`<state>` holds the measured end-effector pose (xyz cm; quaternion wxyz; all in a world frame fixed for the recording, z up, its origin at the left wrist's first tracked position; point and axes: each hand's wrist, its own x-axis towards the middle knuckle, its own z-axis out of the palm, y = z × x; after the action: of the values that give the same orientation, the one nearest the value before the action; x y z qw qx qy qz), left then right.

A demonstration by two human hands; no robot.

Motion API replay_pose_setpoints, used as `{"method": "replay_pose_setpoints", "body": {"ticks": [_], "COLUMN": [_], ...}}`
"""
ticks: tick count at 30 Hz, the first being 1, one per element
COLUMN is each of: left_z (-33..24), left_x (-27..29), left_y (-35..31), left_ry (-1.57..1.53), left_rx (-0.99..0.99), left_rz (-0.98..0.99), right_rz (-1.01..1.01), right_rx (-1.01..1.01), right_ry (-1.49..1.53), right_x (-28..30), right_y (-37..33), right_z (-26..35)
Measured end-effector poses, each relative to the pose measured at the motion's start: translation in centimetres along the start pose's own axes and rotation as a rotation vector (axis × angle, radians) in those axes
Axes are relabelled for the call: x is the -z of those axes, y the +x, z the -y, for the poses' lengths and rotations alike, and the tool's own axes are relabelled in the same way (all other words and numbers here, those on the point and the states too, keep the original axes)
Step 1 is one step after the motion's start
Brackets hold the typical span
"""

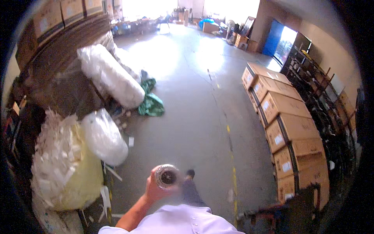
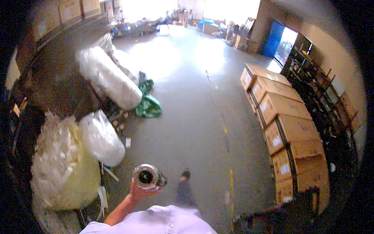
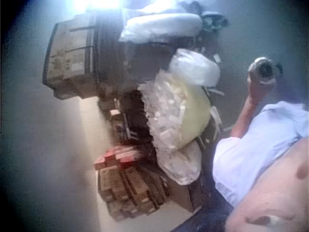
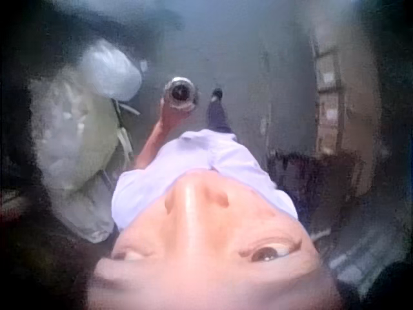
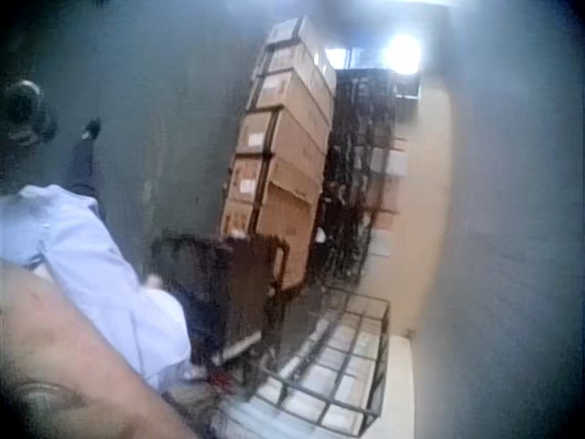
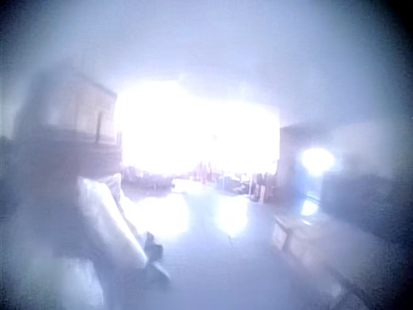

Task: The person uses a utility knife to cut a label on a large cylindrical roll of material. They then wrap the roll in a clear plastic bag and place it with other wrapped rolls. The person also walks through the workshop carrying a water bottle.

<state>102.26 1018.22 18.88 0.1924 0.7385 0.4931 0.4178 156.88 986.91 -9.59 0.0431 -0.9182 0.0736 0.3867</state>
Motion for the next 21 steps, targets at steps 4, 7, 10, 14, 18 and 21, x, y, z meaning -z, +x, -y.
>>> {"method": "replay_pose_setpoints", "body": {"ticks": [4,7,10,14,18,21], "left_z": [4.7,9.2,11.5,22.5,32.8,37.8], "left_x": [-2.0,-2.6,-1.4,-3.5,-4.9,-5.1], "left_y": [15.7,24.5,34.4,42.7,54.4,69.2], "left_ry": [0.26,0.294,0.018,0.251,0.081,0.056], "left_rx": [-0.046,0.13,0.247,0.406,0.431,0.337], "left_rz": [0.028,0.044,-0.143,-0.075,-0.251,-0.173], "right_rz": [0.056,0.063,-0.142,0.199,0.419,0.131], "right_rx": [0.149,0.429,1.003,1.528,1.652,1.622], "right_ry": [-0.245,-0.406,-0.221,0.013,0.11,-0.309], "right_x": [-5.3,-11.5,-17.6,-23.7,-28.8,-30.9], "right_y": [-0.6,-1.1,-1.7,-29.5,-40.1,-24.8], "right_z": [22.0,42.3,66.8,97.3,113.0,118.1]}}
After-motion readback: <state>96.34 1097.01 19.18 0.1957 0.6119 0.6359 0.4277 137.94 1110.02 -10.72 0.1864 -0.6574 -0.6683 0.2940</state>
